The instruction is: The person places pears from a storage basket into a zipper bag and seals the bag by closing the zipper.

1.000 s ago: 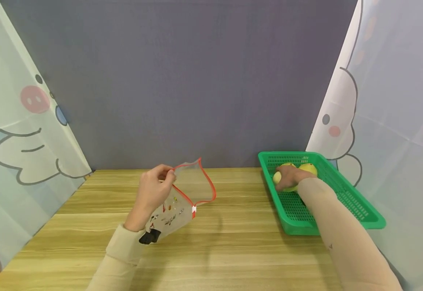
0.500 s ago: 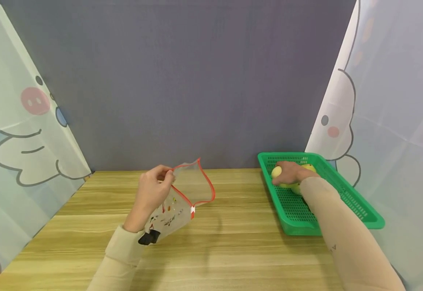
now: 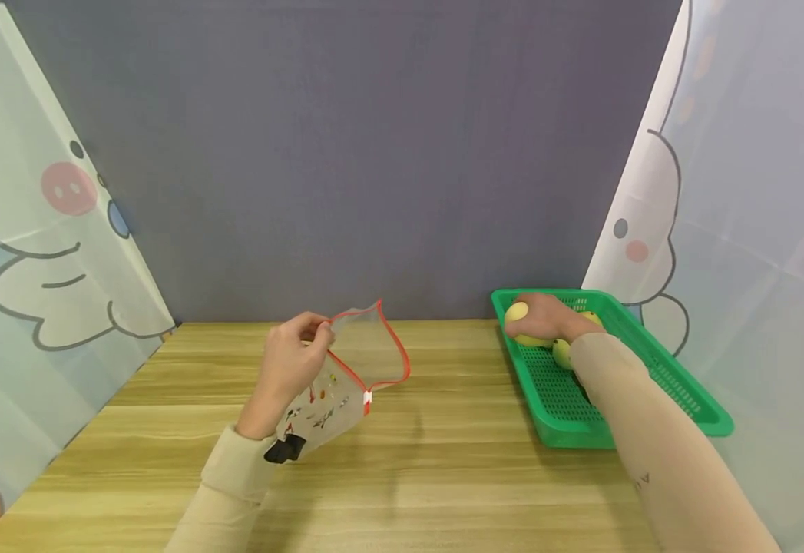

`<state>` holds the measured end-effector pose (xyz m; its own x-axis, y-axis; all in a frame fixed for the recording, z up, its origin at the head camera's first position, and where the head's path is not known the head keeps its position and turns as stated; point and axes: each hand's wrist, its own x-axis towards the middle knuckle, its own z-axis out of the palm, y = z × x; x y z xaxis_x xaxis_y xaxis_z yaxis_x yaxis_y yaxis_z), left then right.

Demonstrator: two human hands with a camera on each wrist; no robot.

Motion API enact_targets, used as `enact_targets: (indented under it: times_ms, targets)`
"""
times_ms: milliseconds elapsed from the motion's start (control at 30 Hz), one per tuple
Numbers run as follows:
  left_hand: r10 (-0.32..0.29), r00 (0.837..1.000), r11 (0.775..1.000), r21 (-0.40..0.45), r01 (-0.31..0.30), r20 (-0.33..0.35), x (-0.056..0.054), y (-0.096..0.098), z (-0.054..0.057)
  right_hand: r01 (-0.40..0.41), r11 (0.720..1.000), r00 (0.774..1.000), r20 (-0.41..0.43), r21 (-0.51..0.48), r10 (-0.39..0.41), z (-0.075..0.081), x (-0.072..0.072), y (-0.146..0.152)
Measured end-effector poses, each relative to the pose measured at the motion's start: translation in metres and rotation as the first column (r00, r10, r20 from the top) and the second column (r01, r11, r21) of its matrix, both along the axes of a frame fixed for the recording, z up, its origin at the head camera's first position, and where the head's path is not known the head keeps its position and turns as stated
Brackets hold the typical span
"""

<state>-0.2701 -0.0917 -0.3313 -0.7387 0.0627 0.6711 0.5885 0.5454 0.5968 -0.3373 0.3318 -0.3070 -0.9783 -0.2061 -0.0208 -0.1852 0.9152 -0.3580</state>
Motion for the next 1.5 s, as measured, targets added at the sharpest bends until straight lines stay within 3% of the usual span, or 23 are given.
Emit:
enact_targets:
  times_ms: [267,767,1500]
  targets:
    - [-0.006,1.000,1.000,0.009,0.006,-0.001,0.000,0.000,0.000,0.014,1.000,1.000,0.001,-0.018,-0.014,0.013,0.005,-0.017]
    - [-0.010,1.000,1.000,0.017,0.009,0.009,-0.001,-0.004,-0.002,-0.003,0.999,0.997,-0.079,-0.049,-0.001,0.030,0.016,-0.054]
    - [-0.002,1.000,1.000,0.013,0.002,0.025,-0.001,-0.007,-0.001,-0.063,0.986,0.994,-0.094,-0.153,0.049,0.033,0.027,-0.103]
